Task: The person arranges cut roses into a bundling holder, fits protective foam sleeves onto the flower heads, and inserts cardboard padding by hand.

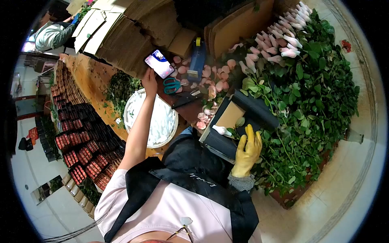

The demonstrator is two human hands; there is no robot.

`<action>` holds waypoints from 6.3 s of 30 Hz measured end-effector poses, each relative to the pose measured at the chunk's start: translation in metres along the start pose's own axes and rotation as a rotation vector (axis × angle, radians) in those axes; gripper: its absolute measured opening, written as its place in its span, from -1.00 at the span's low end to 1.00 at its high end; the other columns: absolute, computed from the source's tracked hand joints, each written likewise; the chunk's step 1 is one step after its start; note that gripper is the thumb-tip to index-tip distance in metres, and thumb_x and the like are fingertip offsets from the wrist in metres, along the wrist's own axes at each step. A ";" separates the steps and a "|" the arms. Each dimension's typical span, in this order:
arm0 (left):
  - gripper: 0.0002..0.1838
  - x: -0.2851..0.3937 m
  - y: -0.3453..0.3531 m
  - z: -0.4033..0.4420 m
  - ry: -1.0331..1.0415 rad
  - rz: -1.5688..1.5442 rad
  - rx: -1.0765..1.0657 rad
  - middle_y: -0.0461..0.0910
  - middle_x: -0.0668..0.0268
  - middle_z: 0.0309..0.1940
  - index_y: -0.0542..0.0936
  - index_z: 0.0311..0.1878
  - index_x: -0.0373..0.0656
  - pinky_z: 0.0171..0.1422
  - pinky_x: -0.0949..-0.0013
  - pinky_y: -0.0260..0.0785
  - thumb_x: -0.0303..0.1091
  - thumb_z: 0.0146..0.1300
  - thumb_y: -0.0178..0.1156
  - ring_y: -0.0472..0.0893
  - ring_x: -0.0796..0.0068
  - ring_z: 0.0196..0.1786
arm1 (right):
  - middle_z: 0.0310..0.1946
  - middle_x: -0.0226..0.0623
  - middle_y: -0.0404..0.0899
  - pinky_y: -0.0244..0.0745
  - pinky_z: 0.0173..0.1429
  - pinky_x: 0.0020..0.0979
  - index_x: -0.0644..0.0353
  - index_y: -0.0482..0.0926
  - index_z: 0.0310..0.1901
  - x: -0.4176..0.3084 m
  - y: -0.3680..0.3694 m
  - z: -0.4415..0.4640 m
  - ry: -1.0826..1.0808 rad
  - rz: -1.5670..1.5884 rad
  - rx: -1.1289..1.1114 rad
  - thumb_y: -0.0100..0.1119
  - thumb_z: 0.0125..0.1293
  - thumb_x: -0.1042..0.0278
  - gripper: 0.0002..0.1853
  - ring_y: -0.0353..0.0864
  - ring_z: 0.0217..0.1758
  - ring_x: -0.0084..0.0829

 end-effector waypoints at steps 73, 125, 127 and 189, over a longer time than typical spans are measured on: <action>-0.67 0.152 0.206 -0.287 0.035 0.383 -1.731 0.51 0.25 -0.19 0.70 -0.01 -0.15 -0.04 0.32 0.41 -0.25 0.21 0.47 0.55 0.34 -0.16 | -0.01 -0.29 0.69 0.12 0.57 -0.09 0.05 0.67 -0.10 0.222 -0.038 0.066 0.179 -0.454 0.060 0.13 0.31 0.42 -0.81 0.50 0.31 -0.22; -0.57 0.235 0.195 -0.279 1.007 0.469 -1.250 0.54 0.23 0.02 0.68 -0.03 -0.08 0.28 0.03 0.33 -0.19 0.01 0.48 0.49 0.11 0.17 | -0.30 -0.23 0.69 0.56 -0.05 -0.19 0.12 0.72 -0.18 0.190 -0.027 -0.069 0.145 -0.445 -0.194 0.19 0.16 0.45 -0.80 0.65 -0.17 -0.14; -0.44 0.240 0.195 -0.278 1.084 0.446 -1.203 0.49 0.27 0.09 0.63 0.12 0.05 0.36 -0.07 0.19 -0.13 -0.01 0.50 0.40 0.14 0.27 | -0.31 -0.22 0.66 0.53 -0.04 -0.21 0.14 0.70 -0.22 0.238 0.005 -0.102 0.337 -0.140 -0.040 0.18 0.19 0.45 -0.84 0.63 -0.19 -0.15; -0.58 0.178 0.208 -0.278 0.310 0.359 -1.458 0.49 0.16 0.00 0.66 0.10 -0.11 0.22 0.19 0.45 -0.47 0.12 0.38 0.56 0.09 0.11 | 0.38 -0.07 0.44 0.31 0.48 -0.23 0.22 0.40 0.40 0.358 -0.051 0.376 0.293 0.238 0.186 0.15 0.41 0.11 -0.40 0.42 0.43 -0.10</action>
Point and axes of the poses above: each hand's wrist, its own z-axis towards the middle knuckle, its own y-axis out of the palm, x = y × z, the point moved 9 cm from there along z, towards the middle knuckle
